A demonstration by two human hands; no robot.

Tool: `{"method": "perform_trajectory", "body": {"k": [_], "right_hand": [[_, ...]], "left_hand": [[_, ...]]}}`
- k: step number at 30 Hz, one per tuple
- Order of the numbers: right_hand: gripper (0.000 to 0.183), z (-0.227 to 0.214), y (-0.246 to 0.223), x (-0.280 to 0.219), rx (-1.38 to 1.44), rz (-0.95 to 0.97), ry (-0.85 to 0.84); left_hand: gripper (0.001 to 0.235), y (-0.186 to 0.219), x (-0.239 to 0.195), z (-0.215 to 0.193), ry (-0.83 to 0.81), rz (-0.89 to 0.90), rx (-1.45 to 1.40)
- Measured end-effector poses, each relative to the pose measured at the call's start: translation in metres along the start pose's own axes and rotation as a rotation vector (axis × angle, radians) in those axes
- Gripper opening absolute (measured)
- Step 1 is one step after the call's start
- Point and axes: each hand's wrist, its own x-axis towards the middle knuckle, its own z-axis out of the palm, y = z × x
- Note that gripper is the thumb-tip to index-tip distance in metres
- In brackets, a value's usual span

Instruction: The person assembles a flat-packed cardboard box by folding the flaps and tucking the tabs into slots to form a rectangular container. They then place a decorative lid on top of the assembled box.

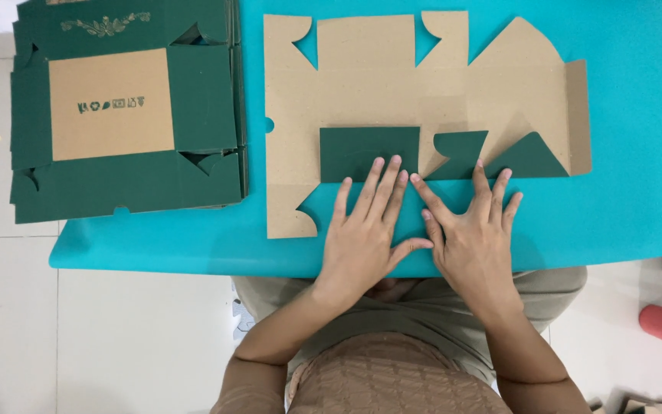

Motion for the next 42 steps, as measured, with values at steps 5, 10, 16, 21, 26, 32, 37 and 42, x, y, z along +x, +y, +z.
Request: {"method": "perform_trajectory", "body": {"k": [5,10,16,21,26,32,37,42], "right_hand": [[0.048,0.001,0.002,0.000,0.013,-0.003,0.006],[0.048,-0.002,0.002,-0.001,0.085,-0.002,-0.008],[0.046,-0.005,0.000,-0.001,0.059,-0.023,0.023],[0.045,-0.010,-0.002,0.000,0.100,-0.013,0.023],[0.045,-0.008,-0.002,-0.001,0.116,-0.022,0.030],[0.045,-0.007,-0.003,-0.004,0.121,-0.009,0.036],[0.046,-0.007,-0.002,-0.003,0.130,0.004,0.028],[0.048,-0.006,-0.001,-0.002,0.114,-0.004,0.023]], "left_hand": [[0.087,-0.018,-0.005,-0.010,0.060,-0.029,-0.066],[0.082,-0.037,-0.017,-0.013,0.044,-0.059,-0.018],[0.089,-0.052,-0.035,-0.012,0.042,-0.161,0.118],[0.085,-0.077,-0.043,-0.009,0.022,-0.143,-0.156],[0.074,-0.113,-0.044,-0.024,-0.082,-0.043,-0.405],[0.022,-0.115,-0.022,-0.023,0.033,-0.256,-0.371],[0.032,-0.099,-0.010,0.004,0.255,-0.306,-0.051],[0.041,-0.085,-0.017,0.015,0.116,-0.237,0.221]]}}
